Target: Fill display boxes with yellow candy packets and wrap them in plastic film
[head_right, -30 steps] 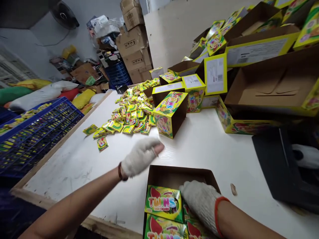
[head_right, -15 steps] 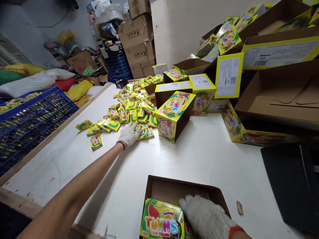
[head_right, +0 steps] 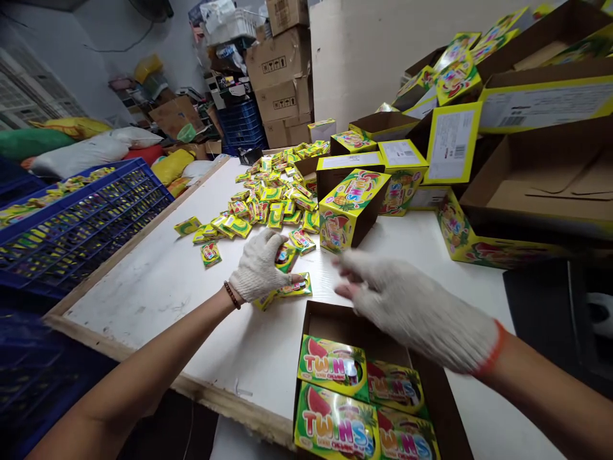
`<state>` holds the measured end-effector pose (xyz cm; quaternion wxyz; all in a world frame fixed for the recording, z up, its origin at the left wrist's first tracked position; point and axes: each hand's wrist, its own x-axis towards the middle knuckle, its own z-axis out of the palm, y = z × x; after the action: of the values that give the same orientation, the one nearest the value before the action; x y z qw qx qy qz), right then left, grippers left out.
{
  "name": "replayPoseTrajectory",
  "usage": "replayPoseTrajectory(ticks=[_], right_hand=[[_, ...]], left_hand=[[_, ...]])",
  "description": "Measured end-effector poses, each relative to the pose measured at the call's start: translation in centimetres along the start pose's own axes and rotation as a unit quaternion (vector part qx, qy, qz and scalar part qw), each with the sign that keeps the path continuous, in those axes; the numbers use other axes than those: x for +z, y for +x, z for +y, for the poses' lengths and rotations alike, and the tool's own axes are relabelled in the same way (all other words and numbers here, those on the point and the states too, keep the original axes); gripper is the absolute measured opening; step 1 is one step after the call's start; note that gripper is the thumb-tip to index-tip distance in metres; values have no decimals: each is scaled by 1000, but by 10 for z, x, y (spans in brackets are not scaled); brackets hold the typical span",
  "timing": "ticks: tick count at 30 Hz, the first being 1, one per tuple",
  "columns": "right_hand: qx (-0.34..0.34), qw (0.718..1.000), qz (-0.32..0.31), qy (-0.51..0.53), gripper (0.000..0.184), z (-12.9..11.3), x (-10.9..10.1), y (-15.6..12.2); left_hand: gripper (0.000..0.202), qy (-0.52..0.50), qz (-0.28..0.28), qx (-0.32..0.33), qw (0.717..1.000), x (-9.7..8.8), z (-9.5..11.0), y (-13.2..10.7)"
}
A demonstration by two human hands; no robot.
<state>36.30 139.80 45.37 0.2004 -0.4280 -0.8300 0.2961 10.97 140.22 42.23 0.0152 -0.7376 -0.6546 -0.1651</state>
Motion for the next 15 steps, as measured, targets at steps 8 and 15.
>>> replayPoseTrajectory(ticks=[8,15], right_hand=[[28,1000,2,14,15,-11,13,89],[0,980,-191,-50,15,11,25,89]], left_hand=[[119,15,-60,33,998,12,5,-5],[71,-31,-177,89,980,57,-16,-2]])
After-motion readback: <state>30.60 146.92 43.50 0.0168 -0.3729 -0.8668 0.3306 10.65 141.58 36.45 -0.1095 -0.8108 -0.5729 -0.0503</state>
